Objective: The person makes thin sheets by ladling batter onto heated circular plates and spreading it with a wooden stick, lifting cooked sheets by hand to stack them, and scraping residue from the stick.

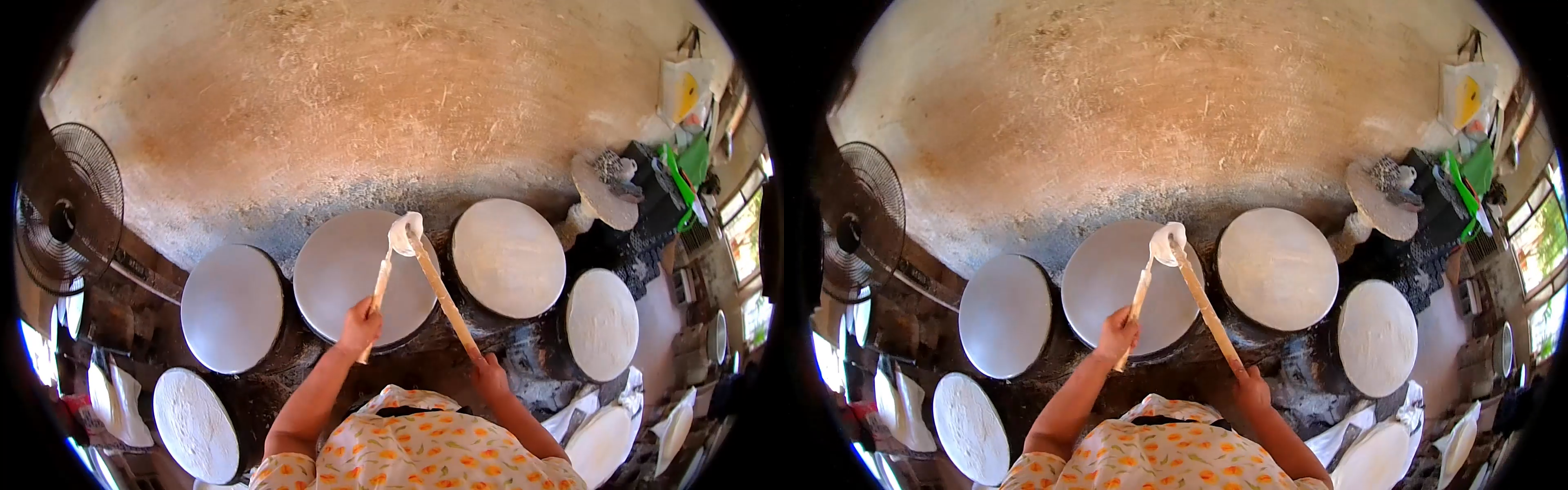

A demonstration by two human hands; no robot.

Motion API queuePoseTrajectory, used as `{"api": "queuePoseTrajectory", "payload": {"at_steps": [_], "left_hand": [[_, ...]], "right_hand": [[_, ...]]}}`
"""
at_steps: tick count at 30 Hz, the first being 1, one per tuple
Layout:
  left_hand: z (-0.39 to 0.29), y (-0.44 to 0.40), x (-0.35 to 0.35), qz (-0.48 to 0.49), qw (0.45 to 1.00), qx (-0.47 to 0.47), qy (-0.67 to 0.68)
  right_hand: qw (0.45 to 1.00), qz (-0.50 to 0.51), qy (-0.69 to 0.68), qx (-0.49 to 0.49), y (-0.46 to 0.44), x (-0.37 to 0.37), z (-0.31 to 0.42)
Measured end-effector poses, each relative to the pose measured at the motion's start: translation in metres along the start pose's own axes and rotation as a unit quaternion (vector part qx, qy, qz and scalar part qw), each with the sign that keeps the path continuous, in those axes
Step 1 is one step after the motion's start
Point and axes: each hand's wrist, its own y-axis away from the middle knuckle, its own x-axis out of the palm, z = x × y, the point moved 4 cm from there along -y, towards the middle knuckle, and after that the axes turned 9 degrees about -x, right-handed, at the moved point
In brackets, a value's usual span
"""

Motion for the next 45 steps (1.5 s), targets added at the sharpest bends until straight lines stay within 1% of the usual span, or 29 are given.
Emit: {"api": "queuePoseTrajectory", "payload": {"at_steps": [1, 2, 3, 4, 5, 6, 7, 9, 10, 12, 13, 17, 19, 20, 21, 22, 23, 25, 28, 29, 30, 31, 32, 35, 39, 41, 42, 44, 45], "left_hand": [[-0.007, -0.005, -0.014, -0.068, 0.970, 0.134, -0.192], [-0.014, -0.007, -0.025, -0.132, 0.881, 0.266, -0.369], [-0.020, -0.010, -0.037, -0.148, 0.839, 0.273, -0.447], [-0.033, -0.011, -0.047, -0.142, 0.839, 0.276, -0.446], [-0.044, -0.010, -0.055, -0.146, 0.800, 0.287, -0.507], [-0.057, -0.007, -0.060, -0.150, 0.755, 0.296, -0.565], [-0.071, -0.003, -0.064, -0.145, 0.757, 0.297, -0.564], [-0.100, 0.008, -0.070, -0.160, 0.707, 0.323, -0.609], [-0.111, 0.012, -0.072, -0.156, 0.708, 0.323, -0.609], [-0.135, 0.025, -0.074, -0.200, 0.660, 0.378, -0.617], [-0.145, 0.034, -0.074, -0.207, 0.659, 0.397, -0.604], [-0.156, 0.043, -0.074, -0.218, 0.689, 0.430, -0.541], [-0.158, 0.046, -0.073, -0.200, 0.756, 0.484, -0.392], [-0.157, 0.049, -0.070, -0.202, 0.756, 0.484, -0.391], [-0.156, 0.050, -0.072, -0.148, 0.887, 0.362, -0.247], [-0.150, 0.049, -0.072, -0.086, 0.968, 0.221, -0.088], [-0.154, 0.054, -0.072, -0.088, 0.968, 0.220, -0.087], [-0.157, 0.056, -0.072, -0.041, 0.983, 0.180, 0.011], [-0.148, 0.056, -0.084, -0.021, 0.983, 0.180, -0.015], [-0.143, 0.057, -0.086, -0.022, 0.983, 0.181, -0.014], [-0.135, 0.057, -0.088, -0.025, 0.988, 0.153, -0.003], [-0.126, 0.058, -0.090, -0.029, 0.992, 0.125, 0.008], [-0.119, 0.058, -0.092, -0.030, 0.992, 0.125, 0.009], [-0.099, 0.059, -0.097, -0.024, 0.996, 0.090, 0.004], [-0.077, 0.058, -0.110, -0.030, 0.997, 0.068, 0.008], [-0.077, 0.060, -0.115, -0.028, 0.997, 0.071, 0.008], [-0.077, 0.062, -0.117, -0.026, 0.997, 0.072, 0.005], [-0.076, 0.063, -0.120, -0.028, 0.997, 0.071, 0.012], [-0.076, 0.063, -0.121, -0.031, 0.997, 0.070, 0.017]], "right_hand": [[0.999, 0.011, 0.016, 0.026, 0.007, 0.002, 0.003], [0.999, 0.008, 0.019, 0.034, 0.011, 0.005, 0.009], [0.998, -0.002, 0.019, 0.055, 0.012, 0.007, 0.017], [0.997, -0.012, 0.019, 0.074, 0.012, 0.009, 0.023], [0.997, -0.015, 0.021, 0.079, 0.013, 0.012, 0.027], [0.997, -0.044, -0.005, 0.067, 0.016, 0.015, 0.031], [0.995, -0.072, -0.031, 0.055, 0.017, 0.016, 0.036], [0.993, -0.084, -0.051, 0.063, 0.017, 0.015, 0.049], [0.990, -0.096, -0.072, 0.067, 0.018, 0.015, 0.054], [0.988, -0.109, -0.082, 0.067, 0.023, 0.027, 0.052], [0.986, -0.123, -0.092, 0.062, 0.024, 0.029, 0.053], [0.985, -0.139, -0.089, 0.052, 0.023, 0.028, 0.065], [0.981, -0.095, -0.130, 0.112, 0.025, 0.033, 0.065], [0.981, -0.094, -0.130, 0.111, 0.025, 0.035, 0.066], [0.981, -0.096, -0.126, 0.111, 0.025, 0.036, 0.067], [0.981, -0.098, -0.122, 0.111, 0.025, 0.038, 0.067], [0.982, -0.096, -0.122, 0.110, 0.022, 0.040, 0.067], [0.982, -0.121, -0.131, 0.061, 0.009, 0.038, 0.069], [0.977, -0.094, -0.177, 0.072, -0.034, 0.042, 0.064], [0.981, -0.082, -0.169, 0.057, -0.057, 0.042, 0.065], [0.984, -0.070, -0.160, 0.043, -0.081, 0.043, 0.066], [0.979, -0.059, -0.185, 0.061, -0.103, 0.050, 0.066], [0.973, -0.048, -0.210, 0.078, -0.122, 0.056, 0.069], [0.976, -0.021, -0.198, 0.091, -0.159, 0.049, 0.092], [0.976, -0.040, -0.204, 0.060, -0.127, 0.051, 0.084], [0.970, -0.127, -0.203, 0.050, -0.092, 0.042, 0.079], [0.970, -0.125, -0.201, 0.049, -0.082, 0.046, 0.077], [0.967, -0.118, -0.207, 0.094, -0.071, 0.055, 0.069], [0.967, -0.110, -0.221, 0.064, -0.080, 0.058, 0.078]]}}
